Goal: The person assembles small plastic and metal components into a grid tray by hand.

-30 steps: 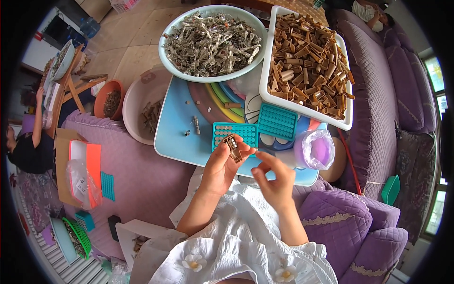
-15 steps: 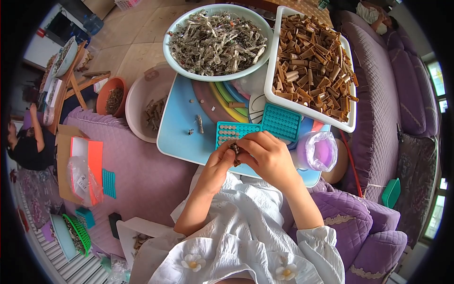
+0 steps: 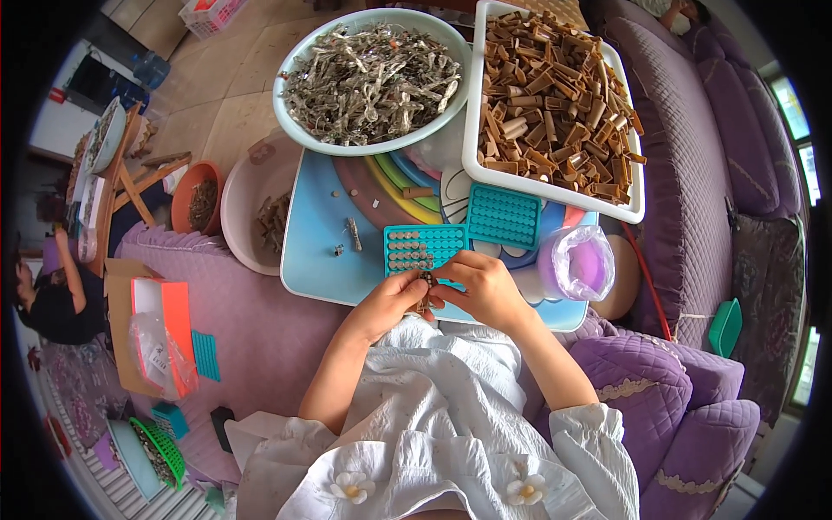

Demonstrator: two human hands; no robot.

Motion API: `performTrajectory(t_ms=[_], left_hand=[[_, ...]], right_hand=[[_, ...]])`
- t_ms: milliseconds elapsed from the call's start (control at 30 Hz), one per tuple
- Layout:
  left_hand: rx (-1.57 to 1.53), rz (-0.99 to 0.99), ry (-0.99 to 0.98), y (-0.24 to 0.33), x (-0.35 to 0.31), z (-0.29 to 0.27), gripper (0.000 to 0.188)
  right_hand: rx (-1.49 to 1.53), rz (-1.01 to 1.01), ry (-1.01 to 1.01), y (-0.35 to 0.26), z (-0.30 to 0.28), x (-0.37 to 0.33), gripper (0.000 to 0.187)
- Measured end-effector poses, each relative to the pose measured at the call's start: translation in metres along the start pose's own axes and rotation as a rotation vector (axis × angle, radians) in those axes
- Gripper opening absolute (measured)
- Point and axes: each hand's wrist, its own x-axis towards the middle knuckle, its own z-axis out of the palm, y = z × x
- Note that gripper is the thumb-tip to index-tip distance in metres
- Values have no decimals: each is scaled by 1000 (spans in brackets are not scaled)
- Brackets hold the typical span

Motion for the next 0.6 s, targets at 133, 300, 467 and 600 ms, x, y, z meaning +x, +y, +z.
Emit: performTrajectory(t_ms=[133,300,467,600], left_hand=[[-44,-35,20,-1,14,-7,25],[-23,-35,60,-2,23,-12,29],[-5,-81,75,3,23,-14,28],[23,-111,86,5,24,-13,28]], right_hand=[[28,67,128,9,8,2,14],[51,132,198,17,24,0,17],[204,247,129,23,25,3,18],[286,245,140,30,25,4,19]])
